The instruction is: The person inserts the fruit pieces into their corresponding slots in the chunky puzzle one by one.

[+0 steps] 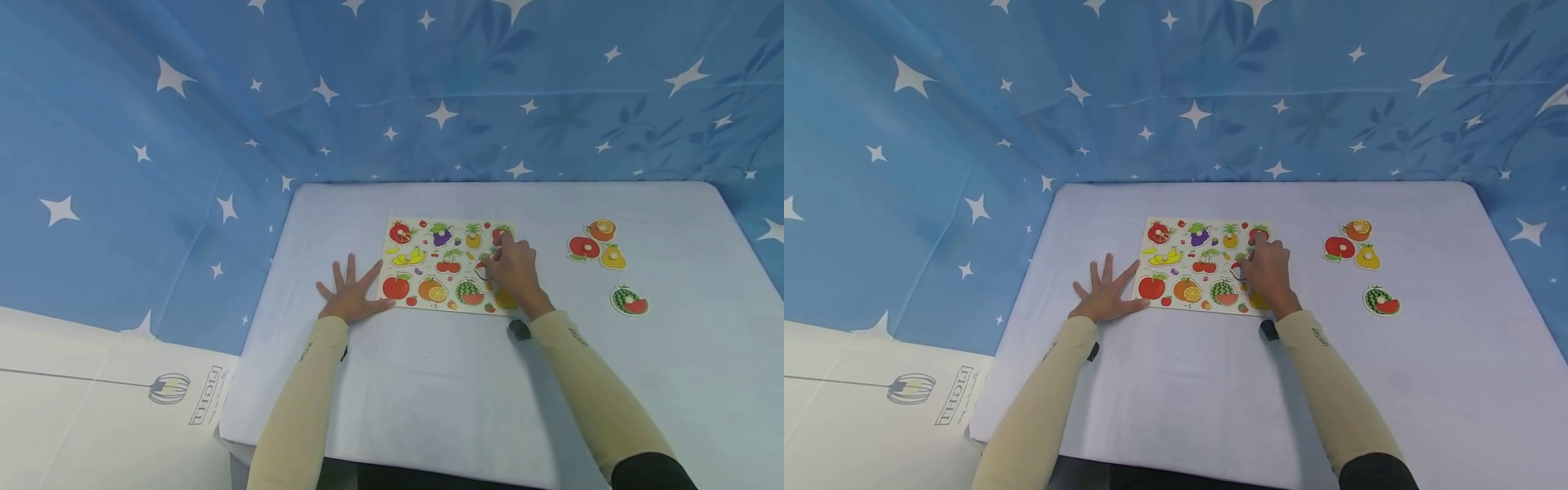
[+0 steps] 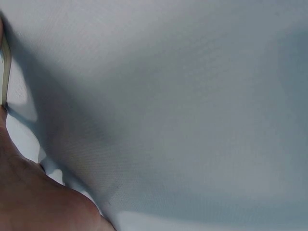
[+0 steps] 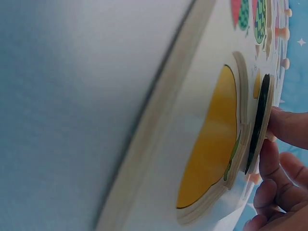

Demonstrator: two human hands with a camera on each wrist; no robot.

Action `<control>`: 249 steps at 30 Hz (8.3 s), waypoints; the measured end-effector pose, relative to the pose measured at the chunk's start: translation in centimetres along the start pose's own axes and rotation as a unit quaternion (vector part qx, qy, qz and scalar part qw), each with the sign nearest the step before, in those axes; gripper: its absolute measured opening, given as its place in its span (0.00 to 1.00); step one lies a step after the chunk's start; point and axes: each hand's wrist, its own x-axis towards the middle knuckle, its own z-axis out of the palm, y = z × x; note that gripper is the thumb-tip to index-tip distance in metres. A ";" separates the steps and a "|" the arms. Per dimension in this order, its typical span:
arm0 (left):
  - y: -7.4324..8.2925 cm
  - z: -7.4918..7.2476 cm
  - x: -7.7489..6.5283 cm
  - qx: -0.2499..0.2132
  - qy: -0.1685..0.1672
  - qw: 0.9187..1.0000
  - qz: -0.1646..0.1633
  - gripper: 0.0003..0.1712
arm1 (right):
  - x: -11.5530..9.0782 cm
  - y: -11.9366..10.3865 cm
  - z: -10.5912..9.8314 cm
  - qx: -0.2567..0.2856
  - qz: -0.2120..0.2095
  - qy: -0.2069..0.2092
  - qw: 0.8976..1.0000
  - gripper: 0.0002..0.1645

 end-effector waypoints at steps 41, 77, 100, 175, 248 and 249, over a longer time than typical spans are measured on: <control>-1.1 1.0 0.9 -0.012 0.009 1.000 0.008 0.61 | -0.1 7.5 -8.1 0.009 -0.053 0.009 0.999 0.54; -0.5 1.1 0.8 -0.010 0.007 1.000 -0.003 0.62 | 0.9 14.2 -12.2 0.011 0.033 0.002 0.999 0.27; -1.0 0.8 0.9 -0.024 -0.004 1.000 -0.005 0.62 | 0.0 12.5 -9.4 0.025 -0.044 0.020 0.999 0.28; -0.3 -0.2 -0.1 0.011 0.002 1.000 0.001 0.60 | -0.2 -5.2 3.0 0.100 -0.157 -0.076 0.980 0.28; 0.2 -0.5 0.9 0.013 -0.020 1.000 0.011 0.62 | -1.0 -12.5 9.7 -0.073 -0.288 -0.158 0.942 0.19; 0.2 -0.4 0.9 0.013 -0.020 1.000 0.011 0.62 | -1.1 -12.4 9.6 -0.082 -0.291 -0.153 0.941 0.20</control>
